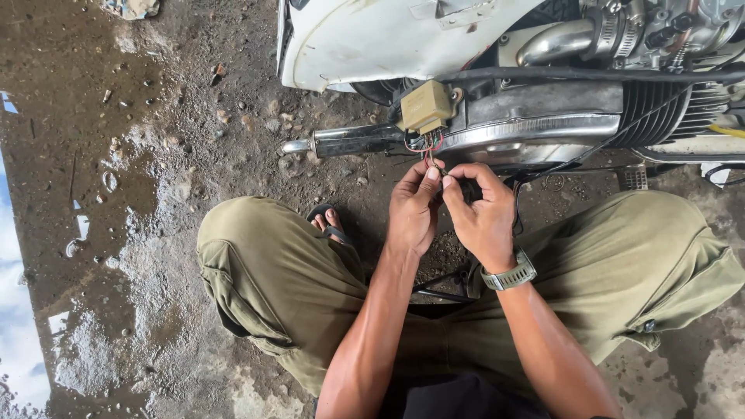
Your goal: The person sits on the ground next to a motorcycle and uses black electrical tape to wrap and secure exposed wires near the engine. They then use scissors to trim the tape and adjust the wire ends.
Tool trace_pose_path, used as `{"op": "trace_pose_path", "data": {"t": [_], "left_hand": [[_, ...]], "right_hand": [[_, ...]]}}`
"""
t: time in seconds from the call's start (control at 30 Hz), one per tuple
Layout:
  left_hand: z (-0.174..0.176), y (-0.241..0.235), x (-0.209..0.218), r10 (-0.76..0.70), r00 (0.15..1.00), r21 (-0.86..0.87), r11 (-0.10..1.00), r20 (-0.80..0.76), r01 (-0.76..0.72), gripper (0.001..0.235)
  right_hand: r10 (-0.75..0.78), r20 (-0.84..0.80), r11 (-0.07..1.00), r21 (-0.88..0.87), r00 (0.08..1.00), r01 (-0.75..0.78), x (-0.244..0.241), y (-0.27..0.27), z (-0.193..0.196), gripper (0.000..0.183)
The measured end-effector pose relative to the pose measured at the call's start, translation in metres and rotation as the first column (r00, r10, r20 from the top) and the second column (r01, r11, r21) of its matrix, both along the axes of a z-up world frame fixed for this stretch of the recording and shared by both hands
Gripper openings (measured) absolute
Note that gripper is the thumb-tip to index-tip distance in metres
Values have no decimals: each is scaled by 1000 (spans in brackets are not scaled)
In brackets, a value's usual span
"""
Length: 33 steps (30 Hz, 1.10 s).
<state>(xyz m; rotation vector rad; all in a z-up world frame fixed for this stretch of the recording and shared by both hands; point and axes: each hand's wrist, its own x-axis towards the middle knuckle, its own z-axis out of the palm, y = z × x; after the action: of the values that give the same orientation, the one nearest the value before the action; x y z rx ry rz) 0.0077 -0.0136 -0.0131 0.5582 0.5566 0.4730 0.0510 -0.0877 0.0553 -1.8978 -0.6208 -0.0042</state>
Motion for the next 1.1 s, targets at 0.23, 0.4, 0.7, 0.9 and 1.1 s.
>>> {"op": "trace_pose_path", "data": {"t": [0.23,0.4,0.7,0.9,1.1], "left_hand": [[-6,1,0,-1,1000,28,1000,-1,1,16],[25,3,-7,-24,997,18,1000,-69,26,24],[40,9,-13,-102,994,49,993,-23,103,33],[31,7,-12,-97,995,40,994,-30,99,32],[30,6,-12,-77,995,51,995,-69,80,31]], "right_hand": [[-5,-97,1000,-13,995,4,-3,-5,0,9],[15,-139,1000,9,990,-14,1,-9,-6,10],[83,-77,996,49,994,-79,0,-20,8,20],[31,101,999,23,994,-33,-3,-17,10,14],[35,196,998,41,980,-44,-4,-16,2,9]]}}
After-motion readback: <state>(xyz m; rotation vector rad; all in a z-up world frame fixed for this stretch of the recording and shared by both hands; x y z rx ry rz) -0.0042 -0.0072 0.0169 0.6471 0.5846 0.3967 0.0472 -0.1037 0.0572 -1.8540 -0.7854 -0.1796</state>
